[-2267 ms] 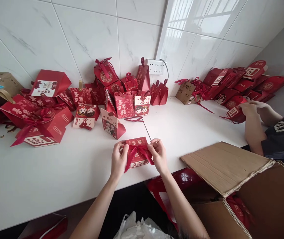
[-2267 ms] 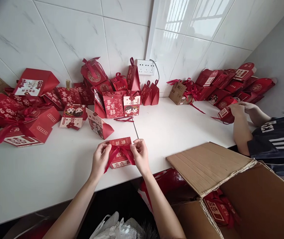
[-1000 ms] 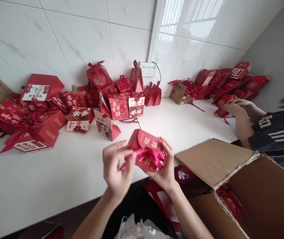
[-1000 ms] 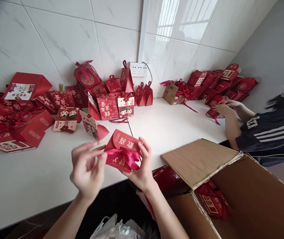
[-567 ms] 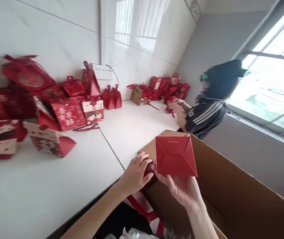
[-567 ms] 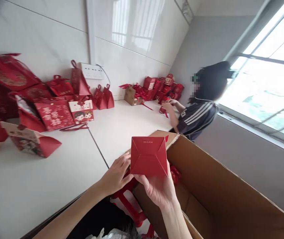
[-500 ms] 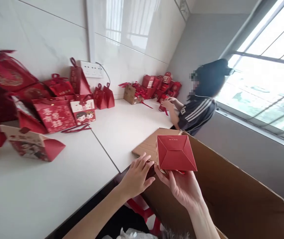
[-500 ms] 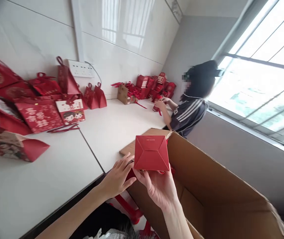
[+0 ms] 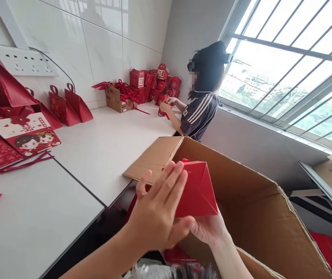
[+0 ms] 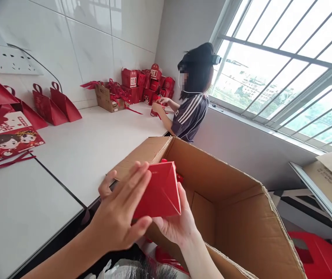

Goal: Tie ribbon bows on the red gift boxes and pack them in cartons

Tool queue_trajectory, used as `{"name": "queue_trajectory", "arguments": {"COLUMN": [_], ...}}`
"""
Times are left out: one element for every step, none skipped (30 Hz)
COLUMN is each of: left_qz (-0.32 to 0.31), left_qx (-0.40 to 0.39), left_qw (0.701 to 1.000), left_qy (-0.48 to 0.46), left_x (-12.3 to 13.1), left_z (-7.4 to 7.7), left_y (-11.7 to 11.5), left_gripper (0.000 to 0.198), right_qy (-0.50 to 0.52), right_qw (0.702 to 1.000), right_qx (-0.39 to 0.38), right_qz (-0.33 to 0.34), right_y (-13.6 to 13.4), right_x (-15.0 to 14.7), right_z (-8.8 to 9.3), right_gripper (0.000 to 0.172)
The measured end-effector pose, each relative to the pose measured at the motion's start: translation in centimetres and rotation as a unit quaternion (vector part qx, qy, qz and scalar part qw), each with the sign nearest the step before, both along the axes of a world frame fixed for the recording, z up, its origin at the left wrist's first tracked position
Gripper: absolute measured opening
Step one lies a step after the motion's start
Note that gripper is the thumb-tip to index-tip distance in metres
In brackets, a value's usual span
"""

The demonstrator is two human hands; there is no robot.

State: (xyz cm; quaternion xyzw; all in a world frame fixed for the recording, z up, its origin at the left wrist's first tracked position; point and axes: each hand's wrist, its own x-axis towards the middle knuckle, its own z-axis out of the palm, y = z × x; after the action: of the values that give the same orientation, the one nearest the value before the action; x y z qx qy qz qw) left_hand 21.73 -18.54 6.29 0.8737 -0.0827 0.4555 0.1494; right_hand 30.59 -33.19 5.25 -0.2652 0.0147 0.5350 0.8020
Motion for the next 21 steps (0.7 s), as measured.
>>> {"name": "queue_trajectory", "arguments": {"left_qz": [-0.019,-0.057,-0.113,-0.183,-0.25,-0.298,-0.331,-0.347,-0.35,-0.34,-0.33,-0.324,-0.317,-0.305,-0.288,-0.263,-0.225,-0.183,-0.145,-0.116,-0.098], "left_qx": [0.021,0.037,0.045,0.047,0.036,0.014,-0.012,-0.039,-0.063,-0.081,-0.091,-0.092,-0.089,-0.081,-0.066,-0.049,-0.031,-0.013,0.006,0.015,0.015], "left_qw": [1.0,0.997,0.992,0.982,0.968,0.954,0.943,0.937,0.935,0.937,0.939,0.941,0.943,0.948,0.955,0.964,0.974,0.983,0.988,0.99,0.991], "left_qy": [0.014,0.024,0.026,0.02,0.018,0.021,0.024,0.022,0.01,-0.006,-0.025,-0.042,-0.049,-0.044,-0.031,-0.014,0.008,0.034,0.059,0.076,0.085], "left_x": [-0.2,-0.5,-0.8,-1.1,-1.4,-1.6,-1.8,-1.9,-1.8,-1.7,-1.4,-0.9,-0.4,0.2,0.8,1.4,2.0,2.5,2.9,3.2,3.4], "left_z": [0.5,0.6,0.5,0.2,-0.2,-0.6,-1.0,-1.2,-1.5,-1.7,-1.9,-2.3,-2.7,-3.3,-3.9,-4.7,-5.5,-6.4,-7.2,-8.0,-8.7], "left_y": [-0.6,-1.1,-1.6,-1.9,-2.2,-2.3,-2.2,-2.1,-2.0,-1.8,-1.5,-1.3,-1.1,-0.8,-0.6,-0.3,-0.1,0.0,0.1,0.1,0.1], "left_gripper": [0.063,0.06,0.051,0.04,0.034,0.036,0.039,0.04,0.04,0.039,0.039,0.037,0.033,0.027,0.02,0.014,0.013,0.018,0.025,0.029,0.029], "right_qy": [0.0,0.005,0.016,0.03,0.045,0.058,0.07,0.079,0.083,0.084,0.082,0.078,0.072,0.064,0.051,0.029,-0.002,-0.045,-0.1,-0.165,-0.235], "right_qw": [1.0,1.0,0.999,0.999,0.998,0.997,0.997,0.996,0.996,0.996,0.996,0.996,0.996,0.996,0.995,0.994,0.99,0.982,0.967,0.944,0.913], "right_qx": [-0.008,-0.018,-0.028,-0.035,-0.038,-0.037,-0.035,-0.033,-0.031,-0.032,-0.034,-0.038,-0.045,-0.055,-0.068,-0.087,-0.111,-0.141,-0.177,-0.219,-0.265], "right_qz": [-0.011,-0.02,-0.024,-0.024,-0.02,-0.015,-0.012,-0.011,-0.014,-0.02,-0.024,-0.026,-0.029,-0.034,-0.043,-0.059,-0.084,-0.117,-0.152,-0.182,-0.203], "right_y": [0.1,0.1,0.1,0.1,0.1,0.0,0.0,-0.1,-0.1,-0.2,-0.3,-0.3,-0.5,-0.7,-1.0,-1.5,-2.1,-2.8,-3.5,-4.3,-5.1], "right_x": [0.0,0.0,0.1,0.3,0.5,0.7,0.9,1.1,1.2,1.3,1.3,1.3,1.3,1.2,1.2,1.3,1.5,1.9,2.5,3.5,4.7], "right_z": [-0.2,-0.3,-0.4,-0.5,-0.5,-0.6,-0.6,-0.6,-0.6,-0.6,-0.6,-0.6,-0.5,-0.4,-0.3,-0.1,0.1,0.3,0.6,0.7,0.7], "right_gripper": [0.039,0.04,0.042,0.045,0.049,0.053,0.055,0.056,0.056,0.056,0.056,0.056,0.055,0.054,0.052,0.05,0.047,0.045,0.044,0.045,0.048]}}
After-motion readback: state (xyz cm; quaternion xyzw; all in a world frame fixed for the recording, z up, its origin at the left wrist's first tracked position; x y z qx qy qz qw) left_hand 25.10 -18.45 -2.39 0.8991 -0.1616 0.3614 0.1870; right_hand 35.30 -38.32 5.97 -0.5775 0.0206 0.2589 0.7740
